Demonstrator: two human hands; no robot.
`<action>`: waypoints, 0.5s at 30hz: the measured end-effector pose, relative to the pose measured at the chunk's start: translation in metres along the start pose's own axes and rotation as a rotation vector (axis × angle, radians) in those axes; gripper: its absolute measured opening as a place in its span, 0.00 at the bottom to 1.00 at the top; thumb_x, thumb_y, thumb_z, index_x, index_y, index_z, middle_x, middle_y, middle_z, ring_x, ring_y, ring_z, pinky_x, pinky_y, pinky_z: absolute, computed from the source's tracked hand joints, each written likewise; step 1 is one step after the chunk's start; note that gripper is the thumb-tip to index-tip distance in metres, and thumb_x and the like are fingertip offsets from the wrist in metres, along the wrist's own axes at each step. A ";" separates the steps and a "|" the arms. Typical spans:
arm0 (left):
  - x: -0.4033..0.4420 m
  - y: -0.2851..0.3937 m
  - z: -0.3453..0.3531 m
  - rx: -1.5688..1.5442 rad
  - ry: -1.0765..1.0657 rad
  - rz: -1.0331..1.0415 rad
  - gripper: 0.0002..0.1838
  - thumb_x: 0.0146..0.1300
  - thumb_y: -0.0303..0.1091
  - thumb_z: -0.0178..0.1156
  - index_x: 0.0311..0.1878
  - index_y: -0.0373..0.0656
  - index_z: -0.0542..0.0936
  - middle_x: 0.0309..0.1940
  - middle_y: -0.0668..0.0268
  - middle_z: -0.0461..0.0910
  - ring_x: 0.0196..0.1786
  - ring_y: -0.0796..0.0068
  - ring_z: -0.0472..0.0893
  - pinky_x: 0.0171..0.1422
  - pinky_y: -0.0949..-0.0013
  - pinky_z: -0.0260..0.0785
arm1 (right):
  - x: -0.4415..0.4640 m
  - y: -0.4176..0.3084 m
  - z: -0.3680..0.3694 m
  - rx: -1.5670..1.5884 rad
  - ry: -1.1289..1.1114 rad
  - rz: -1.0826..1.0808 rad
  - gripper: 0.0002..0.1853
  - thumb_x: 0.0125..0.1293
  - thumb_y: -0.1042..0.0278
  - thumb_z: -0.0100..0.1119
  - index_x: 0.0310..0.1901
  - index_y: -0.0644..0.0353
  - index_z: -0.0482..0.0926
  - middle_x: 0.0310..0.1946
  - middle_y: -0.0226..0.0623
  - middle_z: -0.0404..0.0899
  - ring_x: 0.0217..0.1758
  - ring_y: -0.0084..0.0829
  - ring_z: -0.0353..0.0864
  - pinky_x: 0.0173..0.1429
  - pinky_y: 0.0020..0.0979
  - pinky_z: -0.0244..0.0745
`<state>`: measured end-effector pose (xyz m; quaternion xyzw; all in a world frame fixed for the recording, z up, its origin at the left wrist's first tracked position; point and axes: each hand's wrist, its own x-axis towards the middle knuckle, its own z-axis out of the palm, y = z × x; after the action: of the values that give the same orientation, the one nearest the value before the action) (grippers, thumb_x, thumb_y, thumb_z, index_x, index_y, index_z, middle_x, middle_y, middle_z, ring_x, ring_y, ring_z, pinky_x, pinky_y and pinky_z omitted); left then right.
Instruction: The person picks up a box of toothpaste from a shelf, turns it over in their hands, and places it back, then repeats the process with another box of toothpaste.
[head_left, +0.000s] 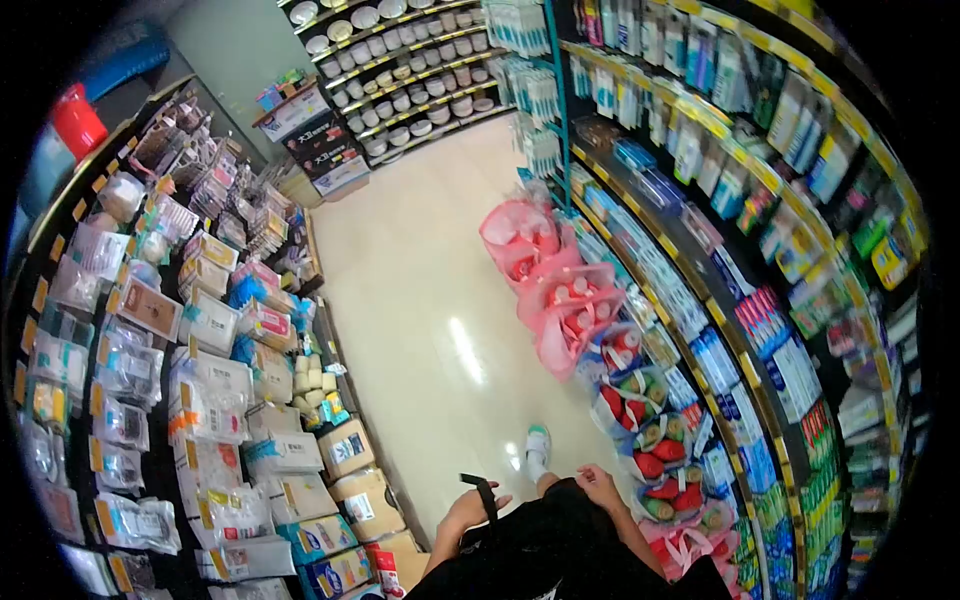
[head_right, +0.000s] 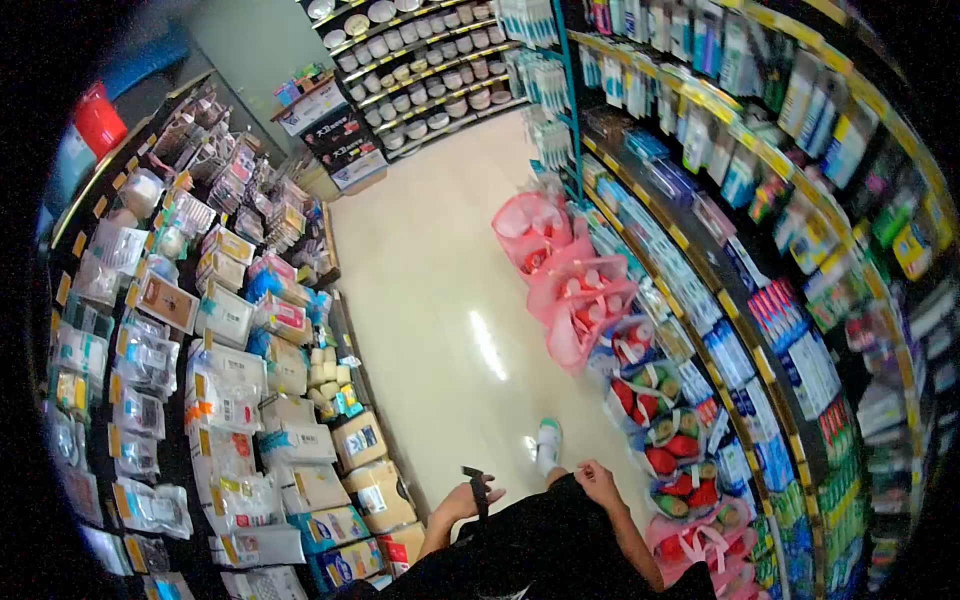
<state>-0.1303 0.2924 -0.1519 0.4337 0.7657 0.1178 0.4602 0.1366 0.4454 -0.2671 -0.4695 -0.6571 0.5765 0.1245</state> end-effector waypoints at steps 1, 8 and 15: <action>0.021 -0.015 -0.007 0.145 0.011 0.031 0.32 0.63 0.59 0.49 0.52 0.34 0.75 0.46 0.46 0.78 0.52 0.51 0.77 0.56 0.60 0.67 | 0.023 -0.012 -0.002 -0.006 -0.002 0.009 0.14 0.59 0.67 0.61 0.45 0.62 0.76 0.32 0.36 0.79 0.36 0.25 0.78 0.43 0.28 0.74; 0.082 0.041 -0.130 -0.054 -0.107 -0.062 0.34 0.61 0.62 0.51 0.51 0.37 0.76 0.44 0.48 0.80 0.49 0.49 0.78 0.52 0.57 0.69 | 0.177 -0.058 -0.007 -0.113 -0.075 -0.048 0.18 0.58 0.65 0.62 0.48 0.63 0.74 0.33 0.41 0.80 0.36 0.31 0.79 0.42 0.31 0.75; 0.143 0.004 -0.178 -0.068 -0.018 -0.072 0.35 0.60 0.61 0.51 0.55 0.35 0.72 0.46 0.43 0.77 0.51 0.46 0.76 0.55 0.56 0.68 | 0.274 -0.113 0.020 -0.171 -0.234 -0.065 0.19 0.57 0.62 0.62 0.48 0.64 0.73 0.33 0.44 0.80 0.37 0.36 0.81 0.43 0.34 0.75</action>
<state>-0.3003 0.4443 -0.1385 0.3909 0.7723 0.1233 0.4853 -0.0755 0.6531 -0.2782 -0.3862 -0.7288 0.5648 0.0251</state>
